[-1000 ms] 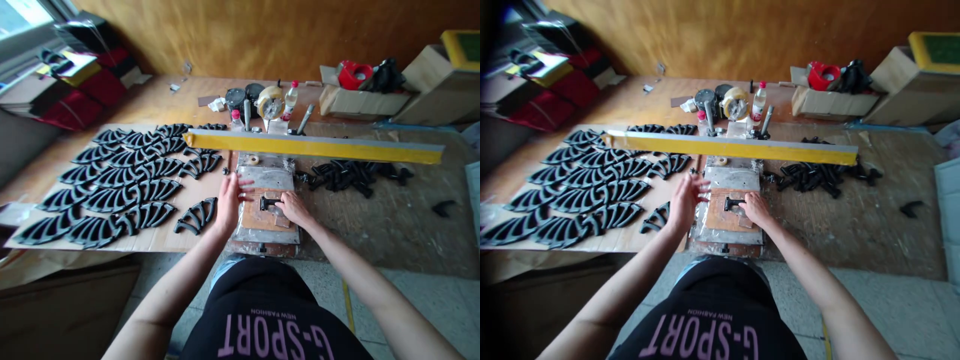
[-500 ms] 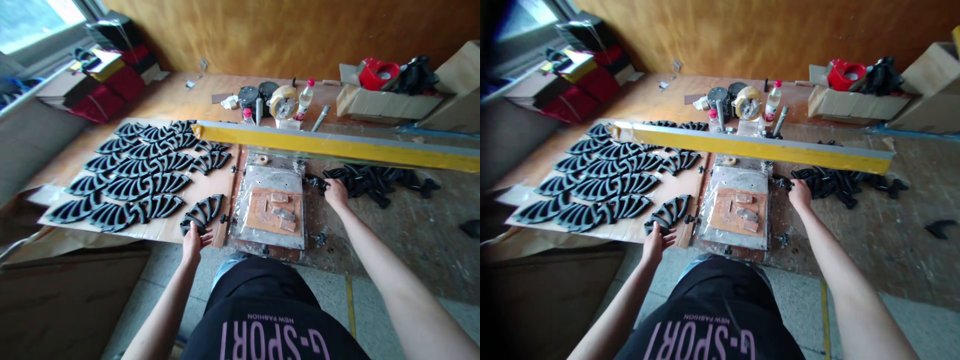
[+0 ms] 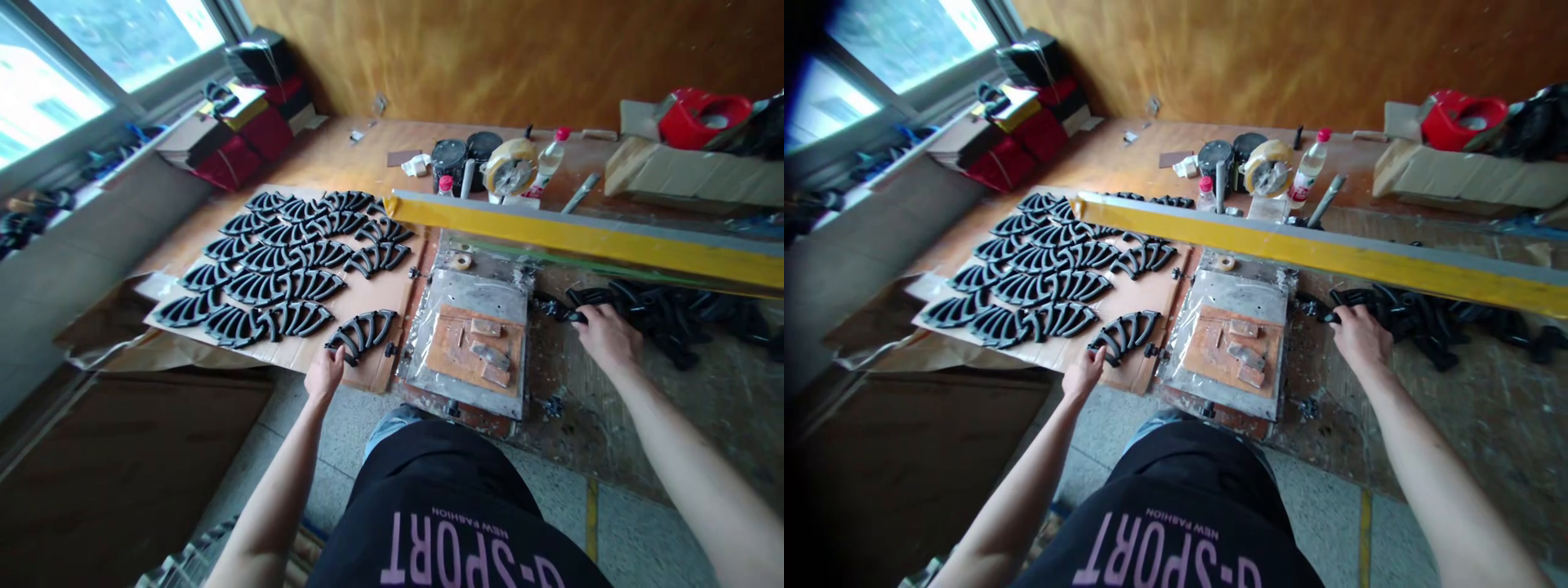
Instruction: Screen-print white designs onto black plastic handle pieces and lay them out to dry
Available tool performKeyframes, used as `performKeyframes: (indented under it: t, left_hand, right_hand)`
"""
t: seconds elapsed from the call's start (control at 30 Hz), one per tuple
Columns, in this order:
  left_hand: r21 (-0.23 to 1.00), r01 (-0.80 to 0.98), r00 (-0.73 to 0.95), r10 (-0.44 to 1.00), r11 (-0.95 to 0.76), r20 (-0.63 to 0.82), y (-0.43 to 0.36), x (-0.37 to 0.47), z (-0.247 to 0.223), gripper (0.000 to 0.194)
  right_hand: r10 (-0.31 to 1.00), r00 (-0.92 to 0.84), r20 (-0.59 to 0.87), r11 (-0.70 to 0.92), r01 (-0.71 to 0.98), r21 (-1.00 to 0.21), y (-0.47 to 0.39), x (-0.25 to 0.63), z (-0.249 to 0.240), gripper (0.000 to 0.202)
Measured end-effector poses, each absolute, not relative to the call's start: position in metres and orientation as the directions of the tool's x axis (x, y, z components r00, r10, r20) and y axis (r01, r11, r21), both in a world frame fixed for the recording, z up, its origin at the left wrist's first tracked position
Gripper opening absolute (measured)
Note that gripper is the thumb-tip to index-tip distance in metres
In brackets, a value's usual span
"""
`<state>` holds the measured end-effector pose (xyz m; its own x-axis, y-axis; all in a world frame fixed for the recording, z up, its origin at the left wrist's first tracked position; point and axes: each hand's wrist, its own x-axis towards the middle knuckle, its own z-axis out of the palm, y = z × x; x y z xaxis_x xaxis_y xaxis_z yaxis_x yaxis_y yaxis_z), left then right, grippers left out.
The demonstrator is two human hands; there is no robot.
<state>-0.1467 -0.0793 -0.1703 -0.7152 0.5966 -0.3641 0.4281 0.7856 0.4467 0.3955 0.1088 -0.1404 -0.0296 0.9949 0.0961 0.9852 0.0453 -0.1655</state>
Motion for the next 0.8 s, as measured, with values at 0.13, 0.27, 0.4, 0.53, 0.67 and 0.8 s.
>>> performKeyframes:
  t: [0.13, 0.27, 0.4, 0.53, 0.67, 0.8]
  left_hand:
    - [0.334, 0.771, -0.569, 0.822, 0.542, -0.019, -0.078, -0.102, -0.170, 0.053]
    - [0.299, 0.765, -0.569, 0.816, 0.570, -0.099, -0.062, -0.072, -0.179, 0.065]
    - [0.292, 0.725, -0.619, 0.776, 0.624, -0.120, -0.049, -0.069, -0.183, 0.070]
    - [0.283, 0.719, -0.634, 0.766, 0.635, -0.106, -0.047, -0.070, -0.184, 0.068]
    - [0.276, 0.734, -0.621, 0.778, 0.621, -0.100, -0.050, -0.070, -0.183, 0.061]
    - [0.252, 0.720, -0.648, 0.756, 0.647, -0.092, -0.049, -0.068, -0.184, 0.054]
  right_hand:
    - [0.983, 0.111, 0.144, 0.017, 0.732, -0.681, 0.088, 0.356, -0.117, 0.030]
    - [0.993, 0.019, 0.121, 0.104, 0.386, -0.916, 0.055, 0.295, -0.123, 0.033]
    - [0.940, -0.244, 0.240, 0.338, 0.546, -0.767, 0.034, 0.258, -0.137, 0.020]
    - [0.857, -0.419, 0.299, 0.514, 0.735, -0.442, 0.026, 0.242, -0.133, 0.023]
    - [0.753, -0.580, 0.310, 0.658, 0.660, -0.363, 0.021, 0.197, -0.117, 0.024]
    - [0.659, -0.737, 0.154, 0.695, 0.517, -0.500, 0.023, 0.108, -0.120, 0.026]
